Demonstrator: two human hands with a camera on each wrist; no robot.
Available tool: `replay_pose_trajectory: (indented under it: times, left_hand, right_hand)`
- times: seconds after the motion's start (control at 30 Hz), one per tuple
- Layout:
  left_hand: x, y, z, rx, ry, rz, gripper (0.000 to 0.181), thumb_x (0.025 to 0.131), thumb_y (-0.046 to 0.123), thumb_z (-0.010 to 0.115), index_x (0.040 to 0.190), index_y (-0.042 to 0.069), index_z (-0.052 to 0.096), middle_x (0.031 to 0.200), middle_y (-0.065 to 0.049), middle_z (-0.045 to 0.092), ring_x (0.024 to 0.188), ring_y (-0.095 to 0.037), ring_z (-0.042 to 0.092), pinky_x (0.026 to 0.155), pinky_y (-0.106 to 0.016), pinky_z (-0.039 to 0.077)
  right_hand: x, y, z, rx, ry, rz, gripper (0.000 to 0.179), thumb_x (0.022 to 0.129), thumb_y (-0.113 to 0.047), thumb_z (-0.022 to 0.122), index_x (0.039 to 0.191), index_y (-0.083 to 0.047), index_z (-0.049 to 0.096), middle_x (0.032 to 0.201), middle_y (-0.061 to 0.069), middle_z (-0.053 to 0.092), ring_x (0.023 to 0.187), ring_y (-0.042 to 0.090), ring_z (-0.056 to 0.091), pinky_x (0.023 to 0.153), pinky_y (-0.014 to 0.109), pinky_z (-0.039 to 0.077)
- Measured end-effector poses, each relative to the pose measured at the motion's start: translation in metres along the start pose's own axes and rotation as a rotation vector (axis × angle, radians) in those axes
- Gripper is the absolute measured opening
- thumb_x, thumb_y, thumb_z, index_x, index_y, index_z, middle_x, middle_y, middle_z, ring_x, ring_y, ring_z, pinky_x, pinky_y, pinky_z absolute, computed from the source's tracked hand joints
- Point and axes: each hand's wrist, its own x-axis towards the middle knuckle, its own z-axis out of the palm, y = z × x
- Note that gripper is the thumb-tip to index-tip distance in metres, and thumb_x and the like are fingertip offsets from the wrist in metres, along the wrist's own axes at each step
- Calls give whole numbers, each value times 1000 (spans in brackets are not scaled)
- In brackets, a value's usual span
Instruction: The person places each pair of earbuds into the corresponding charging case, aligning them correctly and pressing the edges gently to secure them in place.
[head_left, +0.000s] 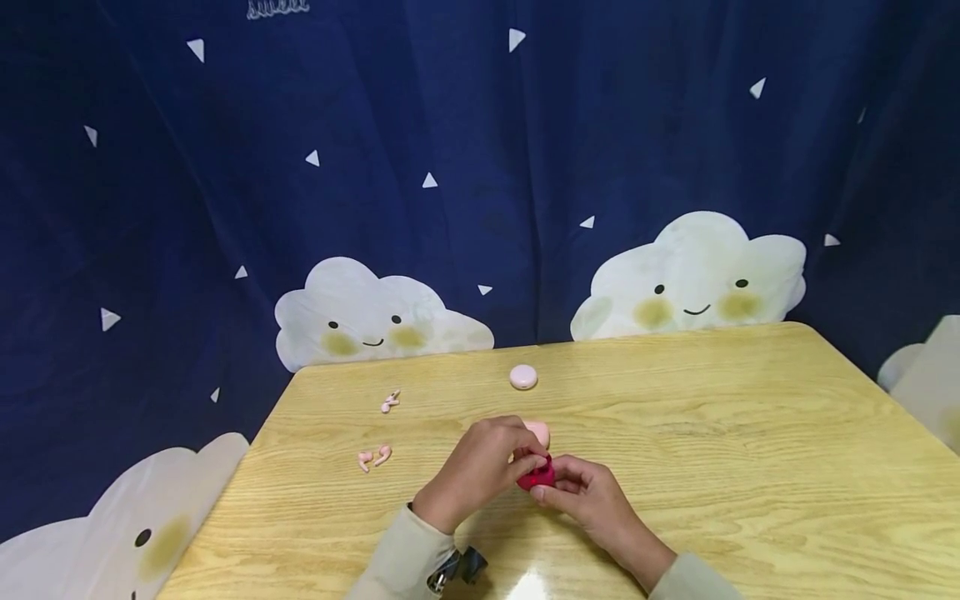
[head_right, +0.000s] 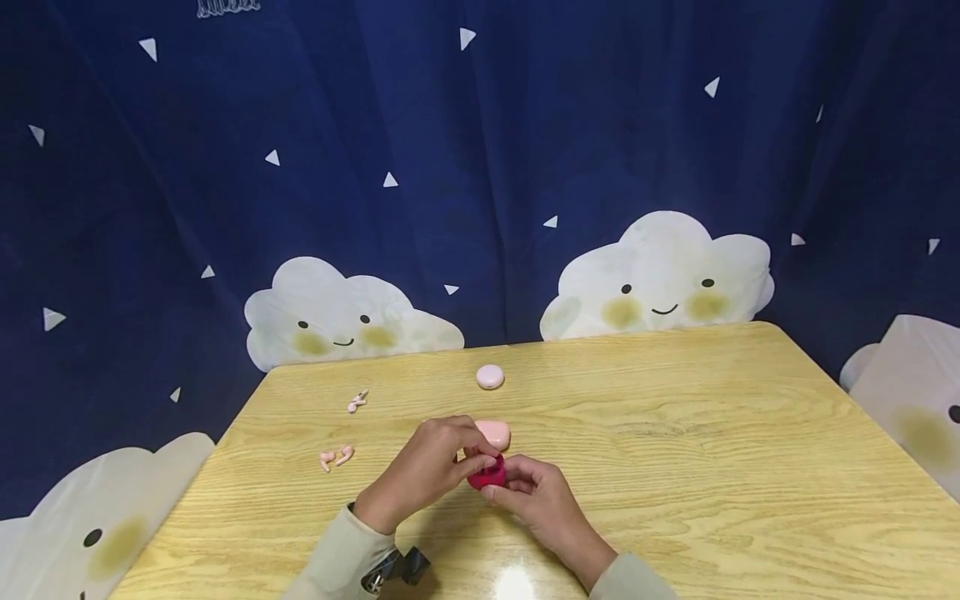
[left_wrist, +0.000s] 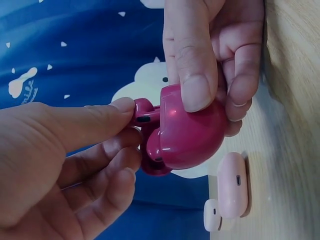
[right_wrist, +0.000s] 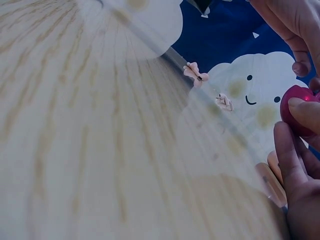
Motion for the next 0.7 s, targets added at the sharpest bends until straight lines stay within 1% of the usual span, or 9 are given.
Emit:
replay_pose_trajectory:
  times: [0.3,0.7]
  left_hand:
    - [-1,0,0,2,10,-12,5,82,19,78,82,19,73,76,12,59,70,-2,56,63,-10,40]
    - [-1,-2,2,19,21,9,7,82,19,78,80,20,72,74,13,58,69,-1,55,62,-9,39]
  right_hand:
    - [1,0,1,5,2,10,29,83,-8,75,103,10,63,98,19,67,85,15,68,72,26,56]
    - [0,-2,2,-16,16,29,29,83,-9,75,104,8,64,100,19,67,87,15,68,73,26,55]
